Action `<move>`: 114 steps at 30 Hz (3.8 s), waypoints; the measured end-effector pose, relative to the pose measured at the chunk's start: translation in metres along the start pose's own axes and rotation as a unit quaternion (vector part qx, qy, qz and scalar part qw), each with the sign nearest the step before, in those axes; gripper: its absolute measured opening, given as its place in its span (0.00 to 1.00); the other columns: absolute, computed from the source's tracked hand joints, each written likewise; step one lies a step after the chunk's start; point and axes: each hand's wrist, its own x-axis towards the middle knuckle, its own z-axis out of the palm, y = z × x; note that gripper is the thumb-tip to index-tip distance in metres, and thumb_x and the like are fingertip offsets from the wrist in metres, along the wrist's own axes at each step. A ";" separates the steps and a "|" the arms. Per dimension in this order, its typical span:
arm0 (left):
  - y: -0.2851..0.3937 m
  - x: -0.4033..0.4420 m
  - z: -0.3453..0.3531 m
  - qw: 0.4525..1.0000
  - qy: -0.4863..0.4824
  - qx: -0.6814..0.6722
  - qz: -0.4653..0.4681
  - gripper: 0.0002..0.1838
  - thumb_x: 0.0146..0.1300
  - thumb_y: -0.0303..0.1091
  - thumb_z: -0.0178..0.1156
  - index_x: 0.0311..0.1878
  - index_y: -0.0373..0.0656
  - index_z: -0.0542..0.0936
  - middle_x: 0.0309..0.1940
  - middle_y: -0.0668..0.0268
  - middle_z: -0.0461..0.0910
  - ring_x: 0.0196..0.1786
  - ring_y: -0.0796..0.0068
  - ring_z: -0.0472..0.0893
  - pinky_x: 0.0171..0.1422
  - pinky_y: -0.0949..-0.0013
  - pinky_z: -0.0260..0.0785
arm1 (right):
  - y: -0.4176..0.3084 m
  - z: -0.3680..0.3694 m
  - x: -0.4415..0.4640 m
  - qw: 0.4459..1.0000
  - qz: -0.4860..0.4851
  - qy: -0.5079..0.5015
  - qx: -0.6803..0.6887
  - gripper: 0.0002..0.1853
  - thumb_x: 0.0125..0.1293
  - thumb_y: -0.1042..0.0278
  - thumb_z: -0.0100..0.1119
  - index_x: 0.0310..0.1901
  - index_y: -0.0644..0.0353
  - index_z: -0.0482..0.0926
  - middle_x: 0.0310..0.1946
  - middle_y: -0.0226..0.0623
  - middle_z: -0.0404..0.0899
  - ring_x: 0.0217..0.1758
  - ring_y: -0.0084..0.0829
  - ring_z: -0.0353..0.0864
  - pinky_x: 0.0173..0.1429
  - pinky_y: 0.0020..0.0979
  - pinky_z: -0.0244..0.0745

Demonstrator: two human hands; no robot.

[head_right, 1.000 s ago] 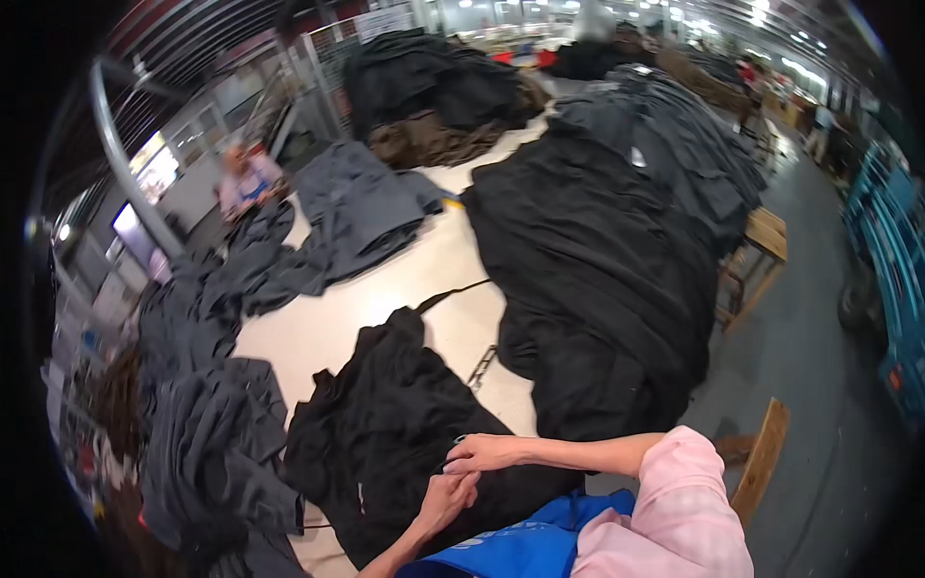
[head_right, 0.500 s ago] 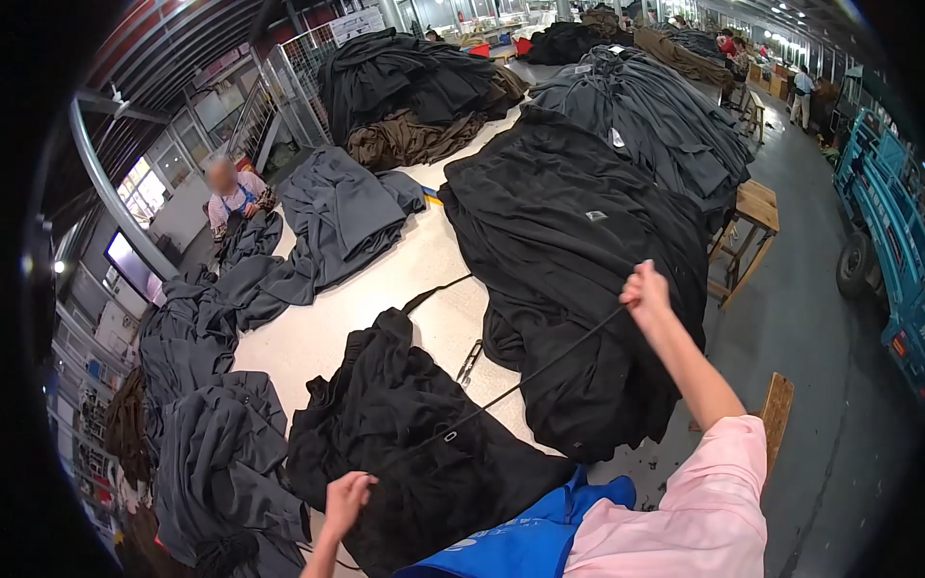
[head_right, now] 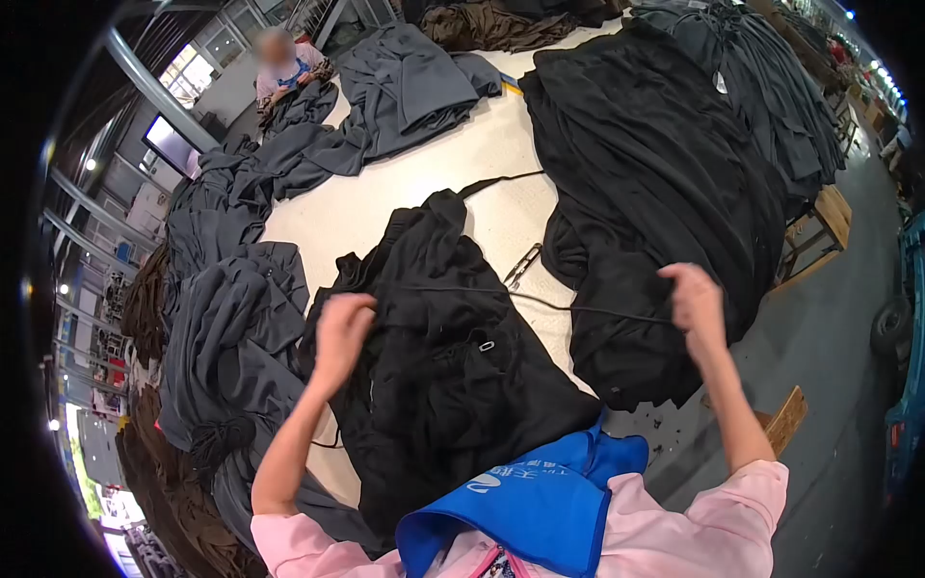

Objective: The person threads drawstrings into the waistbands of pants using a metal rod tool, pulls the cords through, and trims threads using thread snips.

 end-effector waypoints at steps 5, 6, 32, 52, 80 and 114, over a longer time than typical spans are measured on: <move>0.026 -0.056 0.042 0.972 -0.218 -0.076 -0.047 0.11 0.51 0.32 0.57 0.38 0.39 0.75 0.33 0.60 0.73 0.36 0.62 0.75 0.40 0.67 0.66 | 0.037 0.083 -0.049 0.933 0.182 -0.308 0.037 0.17 0.60 0.66 0.46 0.50 0.64 0.66 0.29 0.30 0.73 0.24 0.15 0.64 0.32 0.18 0.64; 0.026 -0.059 0.047 0.976 -0.212 -0.039 -0.038 0.13 0.50 0.33 0.57 0.39 0.40 0.74 0.35 0.60 0.72 0.37 0.62 0.74 0.41 0.67 0.66 | 0.052 0.097 -0.054 0.916 0.234 -0.320 0.063 0.18 0.61 0.66 0.45 0.51 0.65 0.63 0.32 0.35 0.74 0.26 0.17 0.68 0.36 0.20 0.67; 0.049 -0.086 0.059 0.988 -0.143 -0.046 0.033 0.11 0.41 0.28 0.61 0.32 0.41 0.76 0.24 0.64 0.67 0.29 0.66 0.69 0.32 0.68 0.60 | 0.096 0.163 -0.049 0.884 0.288 -0.357 0.085 0.18 0.65 0.58 0.35 0.36 0.67 0.68 0.26 0.44 0.76 0.22 0.27 0.76 0.26 0.21 0.70; 0.068 -0.115 0.045 0.981 -0.113 0.082 0.137 0.13 0.45 0.29 0.57 0.37 0.39 0.71 0.32 0.65 0.72 0.31 0.74 0.74 0.28 0.75 0.64 | 0.090 0.160 -0.056 0.865 0.283 -0.412 0.037 0.23 0.64 0.50 0.37 0.30 0.67 0.65 0.21 0.46 0.76 0.19 0.28 0.76 0.20 0.23 0.70; 0.088 -0.086 0.005 0.982 -0.132 0.044 0.131 0.12 0.44 0.27 0.58 0.35 0.43 0.73 0.31 0.67 0.72 0.23 0.69 0.74 0.23 0.71 0.65 | 0.039 0.189 -0.035 0.684 -0.460 -0.504 -0.259 0.18 0.51 0.52 0.56 0.31 0.60 0.72 0.29 0.36 0.72 0.37 0.39 0.70 0.40 0.35 0.65; 0.047 -0.109 -0.007 0.985 -0.162 -0.042 0.040 0.08 0.45 0.30 0.61 0.31 0.40 0.76 0.22 0.59 0.75 0.25 0.61 0.76 0.25 0.70 0.66 | 0.032 0.107 -0.009 0.819 -0.116 -0.391 -0.404 0.19 0.58 0.48 0.43 0.30 0.56 0.73 0.23 0.46 0.74 0.29 0.45 0.75 0.33 0.37 0.69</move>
